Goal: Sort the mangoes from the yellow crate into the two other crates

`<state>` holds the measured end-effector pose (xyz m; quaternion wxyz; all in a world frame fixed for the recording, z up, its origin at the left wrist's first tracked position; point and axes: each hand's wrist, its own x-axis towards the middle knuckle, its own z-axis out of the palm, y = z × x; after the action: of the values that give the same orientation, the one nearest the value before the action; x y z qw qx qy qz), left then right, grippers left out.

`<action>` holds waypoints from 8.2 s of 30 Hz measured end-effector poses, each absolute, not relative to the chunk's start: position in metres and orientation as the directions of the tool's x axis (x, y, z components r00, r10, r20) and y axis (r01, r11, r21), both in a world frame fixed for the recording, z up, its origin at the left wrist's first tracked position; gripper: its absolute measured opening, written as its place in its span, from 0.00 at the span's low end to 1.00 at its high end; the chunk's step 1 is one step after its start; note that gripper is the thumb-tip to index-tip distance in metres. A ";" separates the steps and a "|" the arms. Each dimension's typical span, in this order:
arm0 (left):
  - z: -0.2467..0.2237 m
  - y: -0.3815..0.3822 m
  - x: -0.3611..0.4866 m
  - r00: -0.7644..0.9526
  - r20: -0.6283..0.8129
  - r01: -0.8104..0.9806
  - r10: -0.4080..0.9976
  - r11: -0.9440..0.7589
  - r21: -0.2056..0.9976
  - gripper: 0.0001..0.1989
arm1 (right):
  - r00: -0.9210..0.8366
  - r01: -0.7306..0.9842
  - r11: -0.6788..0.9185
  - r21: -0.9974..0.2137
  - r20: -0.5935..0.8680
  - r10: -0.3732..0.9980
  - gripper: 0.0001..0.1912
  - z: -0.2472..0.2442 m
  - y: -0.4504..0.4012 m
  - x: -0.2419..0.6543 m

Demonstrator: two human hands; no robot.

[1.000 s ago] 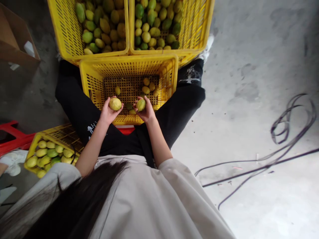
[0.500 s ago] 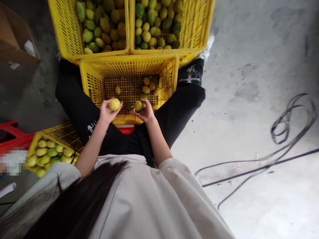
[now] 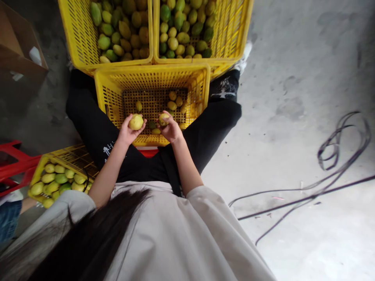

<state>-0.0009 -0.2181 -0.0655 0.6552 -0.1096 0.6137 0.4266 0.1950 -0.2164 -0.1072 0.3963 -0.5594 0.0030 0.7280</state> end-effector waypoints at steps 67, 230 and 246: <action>-0.064 -0.215 -0.002 -0.015 -0.933 -0.693 0.360 0.669 0.269 0.26 | -0.129 -0.716 -0.641 -0.277 -0.849 0.512 0.14 -0.140 -0.216 0.201; -0.080 -0.219 0.001 -0.064 -0.932 -0.660 0.357 0.685 0.308 0.27 | -0.177 -0.580 -0.687 -0.439 -0.755 0.632 0.30 -0.113 -0.219 0.196; -0.075 -0.216 0.000 -0.033 -0.918 -0.685 0.396 0.659 0.310 0.23 | -0.155 -0.575 -0.709 -0.408 -0.797 0.584 0.28 -0.132 -0.213 0.197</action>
<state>-0.0002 -0.2161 -0.0753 0.6847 -0.1202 0.6007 0.3947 0.1968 -0.2125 -0.1318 0.3814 -0.5265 -0.0041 0.7598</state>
